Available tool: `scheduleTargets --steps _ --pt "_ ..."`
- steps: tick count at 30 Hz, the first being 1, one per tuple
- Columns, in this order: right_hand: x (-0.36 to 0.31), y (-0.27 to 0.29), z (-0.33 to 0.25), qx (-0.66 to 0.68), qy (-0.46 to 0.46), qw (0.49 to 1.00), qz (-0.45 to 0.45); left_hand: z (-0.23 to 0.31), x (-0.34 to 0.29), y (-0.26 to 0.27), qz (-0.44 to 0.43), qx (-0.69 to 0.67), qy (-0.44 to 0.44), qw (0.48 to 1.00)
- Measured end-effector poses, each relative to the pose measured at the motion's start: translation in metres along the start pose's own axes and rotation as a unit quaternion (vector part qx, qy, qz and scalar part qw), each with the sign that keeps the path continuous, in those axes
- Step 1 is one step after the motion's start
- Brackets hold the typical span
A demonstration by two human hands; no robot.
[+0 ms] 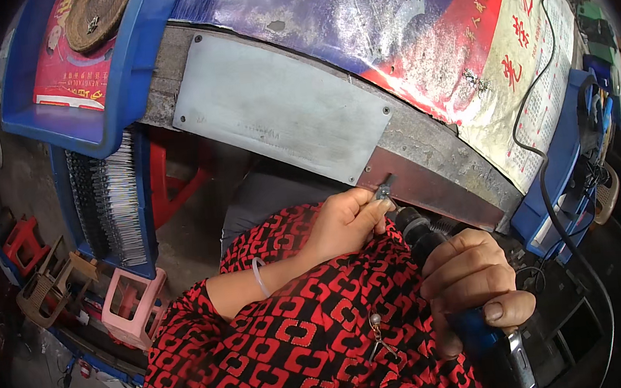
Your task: The person grinds or polishes small metal components at a workbench using a handheld rotary tool.
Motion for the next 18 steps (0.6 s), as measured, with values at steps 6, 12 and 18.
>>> scheduleTargets --steps 6,12,18 --pt "0.002 -0.001 0.001 0.027 -0.008 1.0 0.009 -0.002 0.001 -0.001 0.001 -0.029 -0.013 1.0" --pt "0.006 0.0 0.008 0.062 -0.017 0.998 0.025 -0.007 0.003 0.002 0.008 0.01 -0.026 1.0" --pt "0.008 0.001 0.012 0.078 -0.02 0.996 0.025 -0.007 0.001 0.0 0.005 -0.011 -0.001 1.0"
Point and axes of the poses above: each hand's wrist, its own x-axis towards the middle knuckle, its own y-axis out of the back of the hand, z = x × y, the point moved 10 cm from there along x, towards the middle knuckle, and after that the axes turned 4 degrees about y, right-handed, at the moved point
